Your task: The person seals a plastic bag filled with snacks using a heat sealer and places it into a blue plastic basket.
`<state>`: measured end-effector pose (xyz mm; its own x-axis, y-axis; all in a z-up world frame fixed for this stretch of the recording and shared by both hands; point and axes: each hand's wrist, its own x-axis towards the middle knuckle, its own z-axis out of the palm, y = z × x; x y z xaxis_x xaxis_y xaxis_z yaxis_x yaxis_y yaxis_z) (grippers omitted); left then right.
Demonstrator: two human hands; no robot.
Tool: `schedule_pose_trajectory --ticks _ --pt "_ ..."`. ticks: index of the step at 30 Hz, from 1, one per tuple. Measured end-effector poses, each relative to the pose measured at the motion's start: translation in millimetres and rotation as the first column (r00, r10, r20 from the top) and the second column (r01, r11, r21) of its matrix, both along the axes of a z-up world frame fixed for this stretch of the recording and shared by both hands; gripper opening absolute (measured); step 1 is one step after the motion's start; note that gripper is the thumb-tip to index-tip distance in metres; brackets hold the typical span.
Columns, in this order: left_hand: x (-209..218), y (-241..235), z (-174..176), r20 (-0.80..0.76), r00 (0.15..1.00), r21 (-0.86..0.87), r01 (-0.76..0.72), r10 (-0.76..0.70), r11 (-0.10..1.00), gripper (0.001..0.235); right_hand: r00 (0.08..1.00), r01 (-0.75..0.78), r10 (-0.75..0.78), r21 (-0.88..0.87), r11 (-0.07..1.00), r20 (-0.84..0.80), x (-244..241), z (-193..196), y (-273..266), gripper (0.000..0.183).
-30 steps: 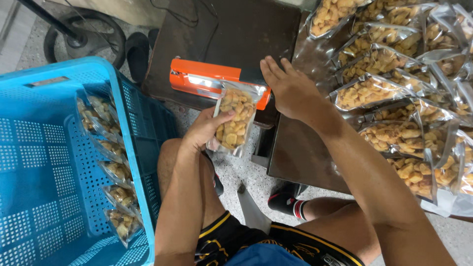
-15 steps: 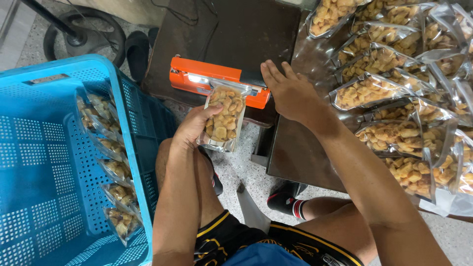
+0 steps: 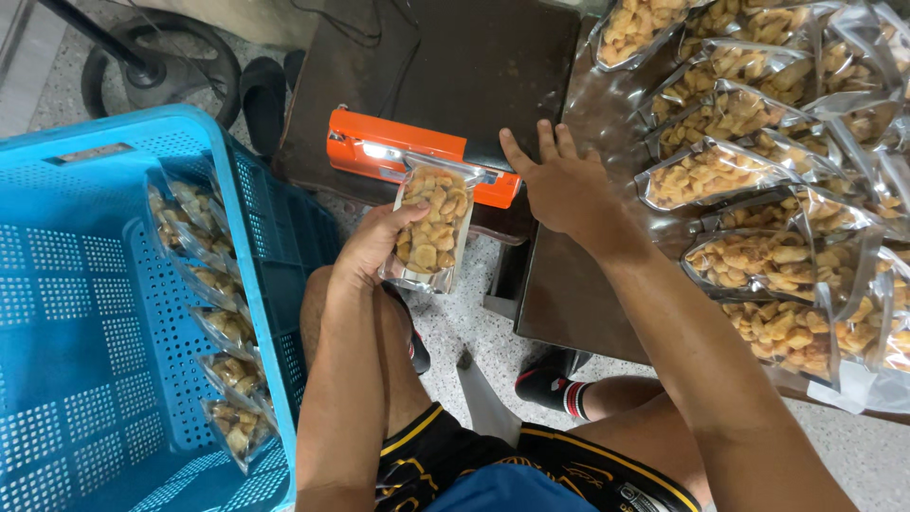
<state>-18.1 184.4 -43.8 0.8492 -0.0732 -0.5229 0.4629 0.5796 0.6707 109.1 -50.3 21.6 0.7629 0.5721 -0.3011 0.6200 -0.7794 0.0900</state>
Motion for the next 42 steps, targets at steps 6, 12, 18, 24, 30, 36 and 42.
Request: schedule_pose_trajectory --ticks 6,12,18,24,30,36,42 --pt "-3.0 0.8 -0.6 0.009 1.000 0.016 0.002 -0.002 1.000 0.049 0.997 0.065 -0.066 -0.048 0.997 -0.033 -4.6 3.7 4.7 0.079" --pt "-1.2 -0.5 -2.7 -0.009 1.000 0.024 -0.015 0.015 1.000 0.049 0.993 0.105 -0.109 -0.099 0.990 -0.042 -6.2 7.6 10.1 0.080" --pt "-0.4 -0.4 -2.3 -0.001 1.000 -0.017 -0.020 0.020 1.000 0.050 0.991 0.128 -0.132 -0.119 0.985 -0.030 -11.3 6.5 11.1 0.080" --pt "0.0 -1.2 1.6 0.009 1.000 -0.032 -0.023 0.023 0.999 0.051 0.991 0.132 -0.132 -0.105 0.986 0.005 -9.5 -1.2 12.2 0.081" --pt "-4.3 -5.9 3.4 0.008 1.000 -0.014 -0.007 0.007 1.000 0.046 0.990 0.140 -0.136 -0.092 0.986 0.045 -15.2 8.3 11.1 0.077" --pt "-20.3 -12.3 7.5 0.078 0.987 0.188 0.127 -0.144 0.974 0.047 0.988 0.147 -0.145 -0.029 0.989 0.055 -10.1 29.6 12.0 0.079" --pt "-28.3 -21.8 18.9 0.363 0.882 0.252 0.218 -0.301 0.943 0.064 0.996 0.051 -0.036 0.194 0.980 -0.083 7.4 47.2 -15.4 0.071"
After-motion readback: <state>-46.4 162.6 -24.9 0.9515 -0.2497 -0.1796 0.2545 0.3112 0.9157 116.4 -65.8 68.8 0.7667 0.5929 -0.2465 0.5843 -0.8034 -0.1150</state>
